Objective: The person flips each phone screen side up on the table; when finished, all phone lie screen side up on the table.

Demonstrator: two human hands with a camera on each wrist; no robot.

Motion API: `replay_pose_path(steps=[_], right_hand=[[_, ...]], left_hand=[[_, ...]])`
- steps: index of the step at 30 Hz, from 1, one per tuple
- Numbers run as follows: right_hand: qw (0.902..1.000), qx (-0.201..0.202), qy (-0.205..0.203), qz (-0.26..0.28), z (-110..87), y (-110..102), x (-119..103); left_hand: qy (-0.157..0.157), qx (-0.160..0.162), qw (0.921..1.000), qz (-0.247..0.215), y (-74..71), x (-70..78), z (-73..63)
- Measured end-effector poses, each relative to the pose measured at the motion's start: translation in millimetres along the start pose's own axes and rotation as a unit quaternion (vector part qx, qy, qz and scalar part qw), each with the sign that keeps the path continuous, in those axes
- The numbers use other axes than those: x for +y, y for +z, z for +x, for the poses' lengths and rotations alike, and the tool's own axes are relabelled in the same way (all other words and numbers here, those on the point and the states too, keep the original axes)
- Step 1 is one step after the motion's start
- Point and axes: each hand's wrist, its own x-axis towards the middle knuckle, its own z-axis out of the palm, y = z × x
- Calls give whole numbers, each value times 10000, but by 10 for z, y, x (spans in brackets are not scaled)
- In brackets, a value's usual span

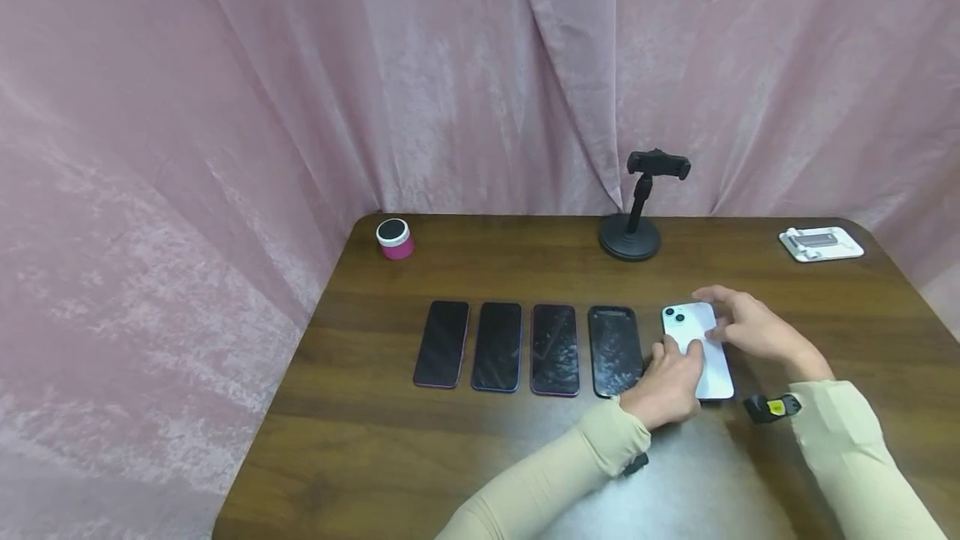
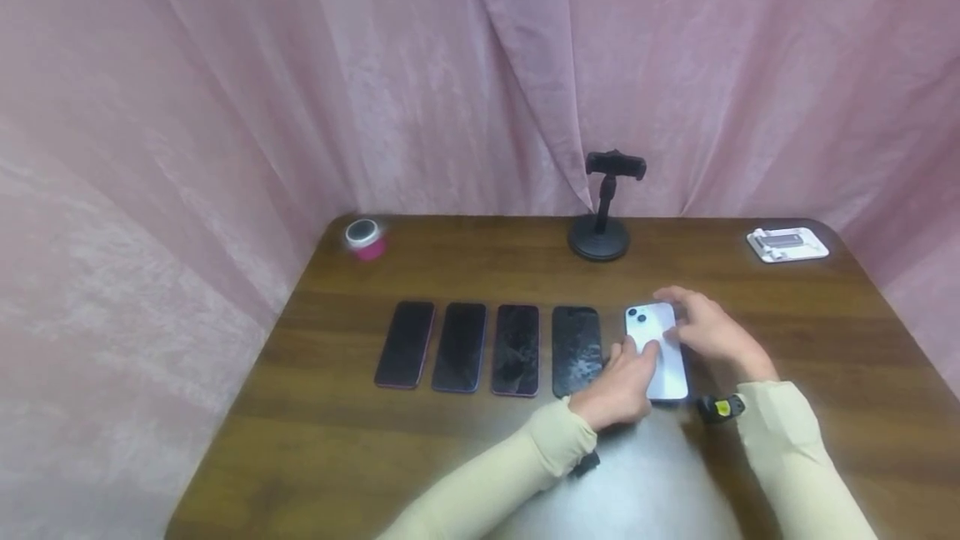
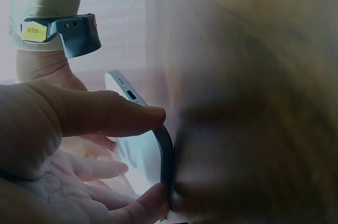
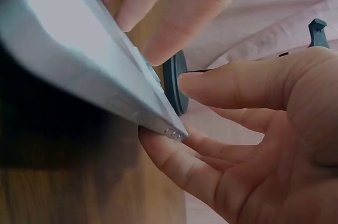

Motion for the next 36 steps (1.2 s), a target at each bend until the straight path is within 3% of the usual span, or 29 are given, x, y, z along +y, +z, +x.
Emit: replay_pose_path(steps=[7,14,22,27,32,36], right_hand=[[9996,-142,-125,215,-66,-86,-40],[9990,-153,-22,427,-86,-132,-61],[9980,-282,-92,561,-66,-127,-108],[9975,-266,-214,623,-65,-131,-146],[9973,-223,-285,634,-66,-123,-158],[9974,-208,-307,625,-66,-102,-168]], left_hand=[[51,54,9998,-180,12,19,11],[312,230,9985,-382,-14,23,50],[-32,-75,9971,-752,-82,81,60],[-113,-278,9887,-1471,-117,52,60],[-210,-418,9740,-2216,-128,-3,46],[-248,-396,9663,-2531,-124,-29,29]])
